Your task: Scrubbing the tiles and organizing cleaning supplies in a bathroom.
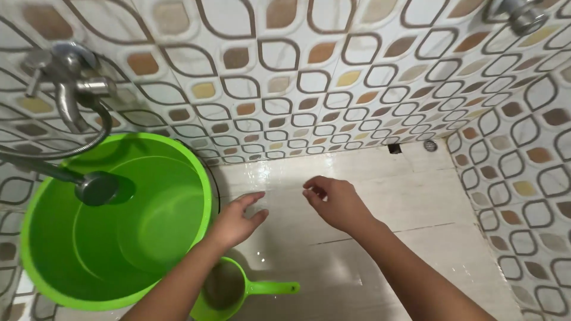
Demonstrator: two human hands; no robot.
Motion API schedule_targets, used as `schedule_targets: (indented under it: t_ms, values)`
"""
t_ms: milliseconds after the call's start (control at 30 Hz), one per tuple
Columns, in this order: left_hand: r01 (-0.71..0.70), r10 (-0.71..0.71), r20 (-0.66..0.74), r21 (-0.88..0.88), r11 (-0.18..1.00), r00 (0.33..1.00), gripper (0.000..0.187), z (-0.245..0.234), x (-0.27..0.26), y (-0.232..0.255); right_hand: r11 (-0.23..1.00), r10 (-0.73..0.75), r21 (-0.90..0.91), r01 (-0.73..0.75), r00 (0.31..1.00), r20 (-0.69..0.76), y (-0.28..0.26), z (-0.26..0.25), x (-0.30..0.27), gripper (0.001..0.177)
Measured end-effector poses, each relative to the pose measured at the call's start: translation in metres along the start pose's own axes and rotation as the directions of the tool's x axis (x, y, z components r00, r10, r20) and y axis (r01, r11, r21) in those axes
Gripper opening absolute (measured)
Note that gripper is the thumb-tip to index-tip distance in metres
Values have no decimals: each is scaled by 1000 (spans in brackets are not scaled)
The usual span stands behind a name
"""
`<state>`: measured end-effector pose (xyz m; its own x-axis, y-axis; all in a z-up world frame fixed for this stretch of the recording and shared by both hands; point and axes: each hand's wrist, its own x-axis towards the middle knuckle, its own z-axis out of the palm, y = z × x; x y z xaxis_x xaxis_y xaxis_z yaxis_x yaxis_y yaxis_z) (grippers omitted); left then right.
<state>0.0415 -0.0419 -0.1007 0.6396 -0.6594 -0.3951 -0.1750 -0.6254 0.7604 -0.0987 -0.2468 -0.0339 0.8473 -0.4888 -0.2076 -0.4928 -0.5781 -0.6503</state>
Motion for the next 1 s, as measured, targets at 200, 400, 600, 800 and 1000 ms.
schedule_targets:
  t_ms: [200,400,600,800,1000]
  values:
    - [-263,262,24,107,959,965,57,22,46,-45,975,-224,-12,224,975,-4,-11,41,41,25]
    - [-358,296,218,351,865,930,61,36,66,-44,981,-193,-10,194,979,64,0,93,55,29]
    - [-239,92,266,600,763,960,67,72,82,-98,991,-120,-46,124,989,86,54,156,55,42]
    - [-238,-12,358,645,726,934,70,91,115,-165,999,9,-36,-2,979,205,85,203,10,49]
    - [-184,85,187,618,765,979,82,80,99,-155,994,-107,2,108,983,151,83,238,-13,57]
